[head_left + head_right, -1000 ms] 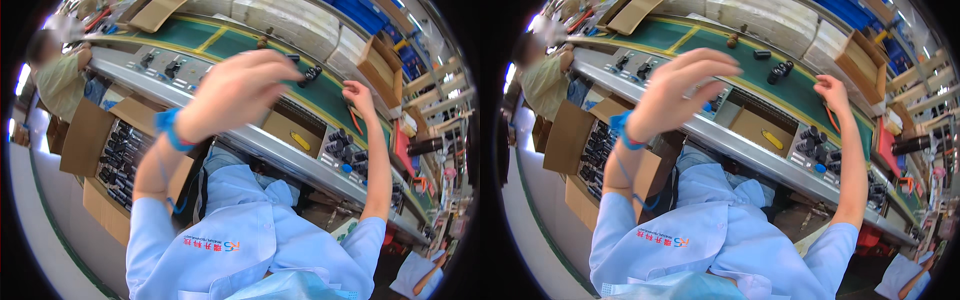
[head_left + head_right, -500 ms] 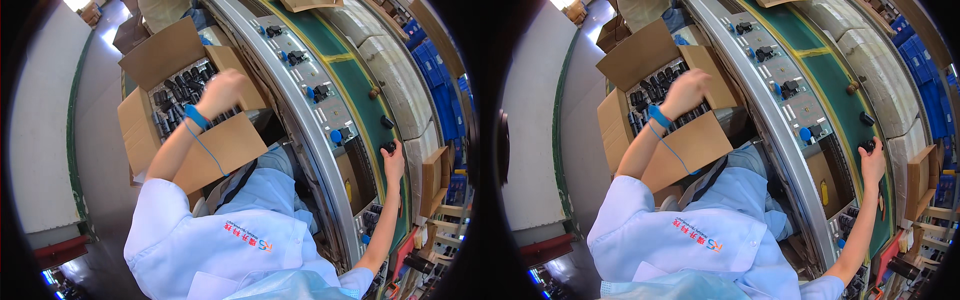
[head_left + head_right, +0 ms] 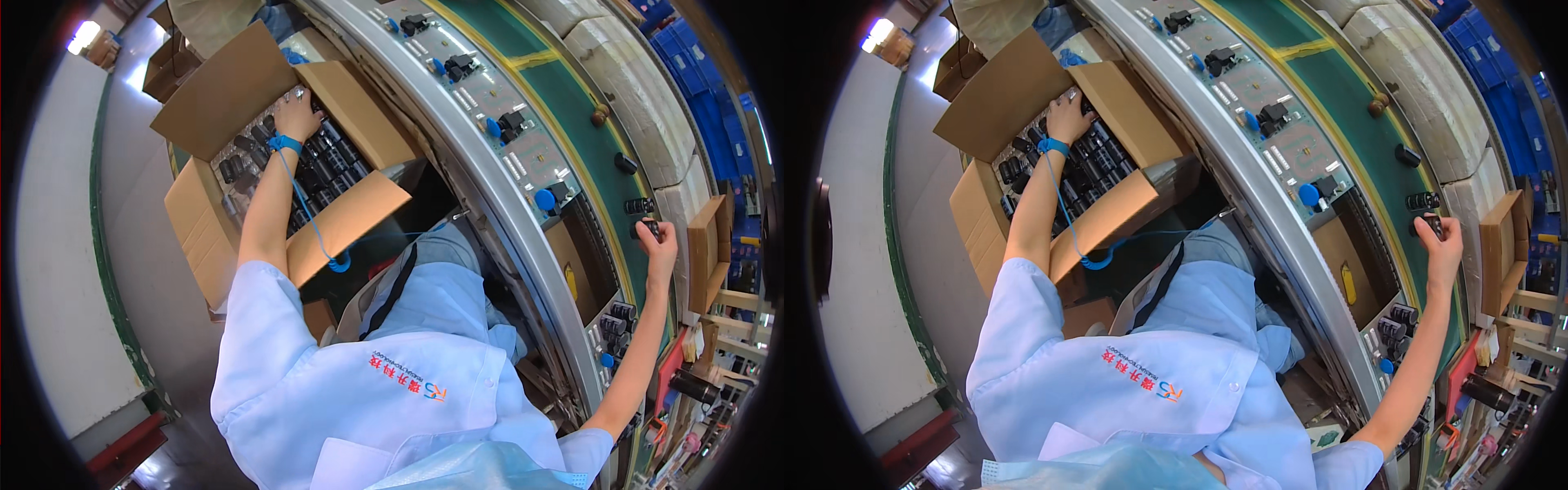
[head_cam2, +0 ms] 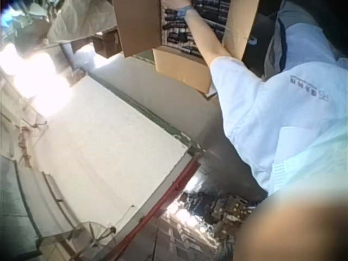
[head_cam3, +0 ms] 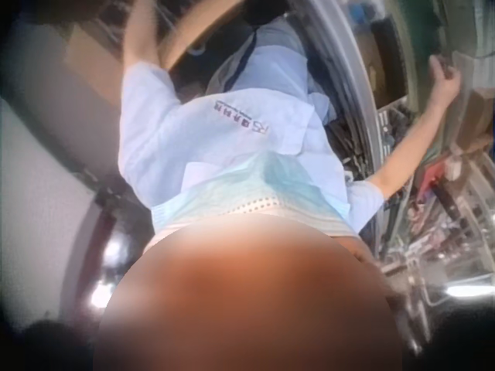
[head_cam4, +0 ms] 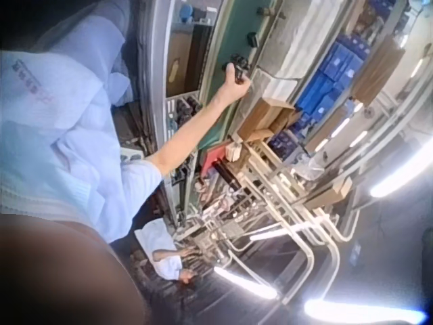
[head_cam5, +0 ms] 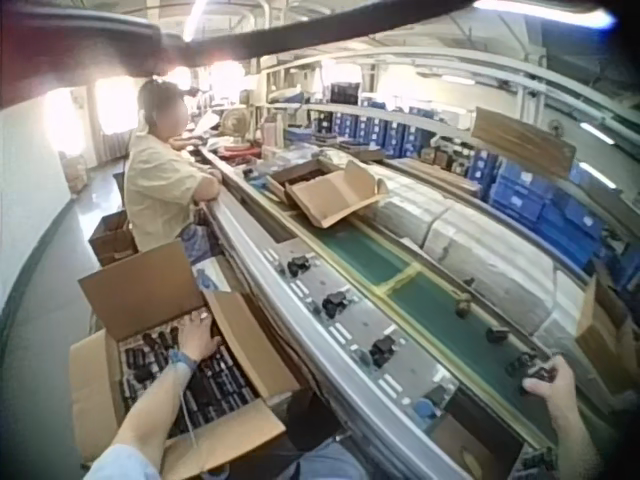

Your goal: Manually placing capacitors on a PCB and using pliers for assembly on a production line.

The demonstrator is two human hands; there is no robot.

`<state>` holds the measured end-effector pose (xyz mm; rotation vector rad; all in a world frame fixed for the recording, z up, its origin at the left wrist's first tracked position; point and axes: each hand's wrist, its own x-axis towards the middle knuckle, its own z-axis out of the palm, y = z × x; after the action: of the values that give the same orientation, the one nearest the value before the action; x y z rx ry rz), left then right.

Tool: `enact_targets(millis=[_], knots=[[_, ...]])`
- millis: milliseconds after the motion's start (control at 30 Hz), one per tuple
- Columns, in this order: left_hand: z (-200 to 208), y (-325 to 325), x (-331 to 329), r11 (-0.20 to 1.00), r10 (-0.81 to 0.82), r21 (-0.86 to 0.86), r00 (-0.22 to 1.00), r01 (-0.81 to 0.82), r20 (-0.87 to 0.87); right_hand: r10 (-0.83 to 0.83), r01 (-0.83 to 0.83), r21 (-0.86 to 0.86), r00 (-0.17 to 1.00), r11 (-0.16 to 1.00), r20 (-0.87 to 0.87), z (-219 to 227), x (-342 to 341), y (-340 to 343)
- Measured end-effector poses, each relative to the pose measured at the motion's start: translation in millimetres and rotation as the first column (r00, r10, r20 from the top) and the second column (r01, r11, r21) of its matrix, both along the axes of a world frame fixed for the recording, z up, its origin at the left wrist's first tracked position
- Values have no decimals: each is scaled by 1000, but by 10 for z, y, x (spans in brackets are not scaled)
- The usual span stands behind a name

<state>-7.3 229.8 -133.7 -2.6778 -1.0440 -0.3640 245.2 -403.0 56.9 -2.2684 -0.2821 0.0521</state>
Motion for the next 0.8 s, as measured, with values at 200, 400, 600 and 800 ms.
enact_targets(millis=[200, 400, 600, 800], knots=[[-91, -477, 23, 987, 15, -159, 982, 15, 190, 138, -99, 184, 966, 978, -217, 395, -299, 91], [141, -559, -34, 886, 173, -444, 984, -133, 51, 332, -274, 230, 904, 934, -270, 615, -314, 641], [-250, -92, -294, 773, 498, -527, 852, -353, 160, 542, -431, 334, 725, 838, -425, 454, 256, 987], [-443, 96, 37, 770, 475, -498, 880, -399, 30, 640, -485, 420, 623, 767, -450, 197, 672, 1142]])
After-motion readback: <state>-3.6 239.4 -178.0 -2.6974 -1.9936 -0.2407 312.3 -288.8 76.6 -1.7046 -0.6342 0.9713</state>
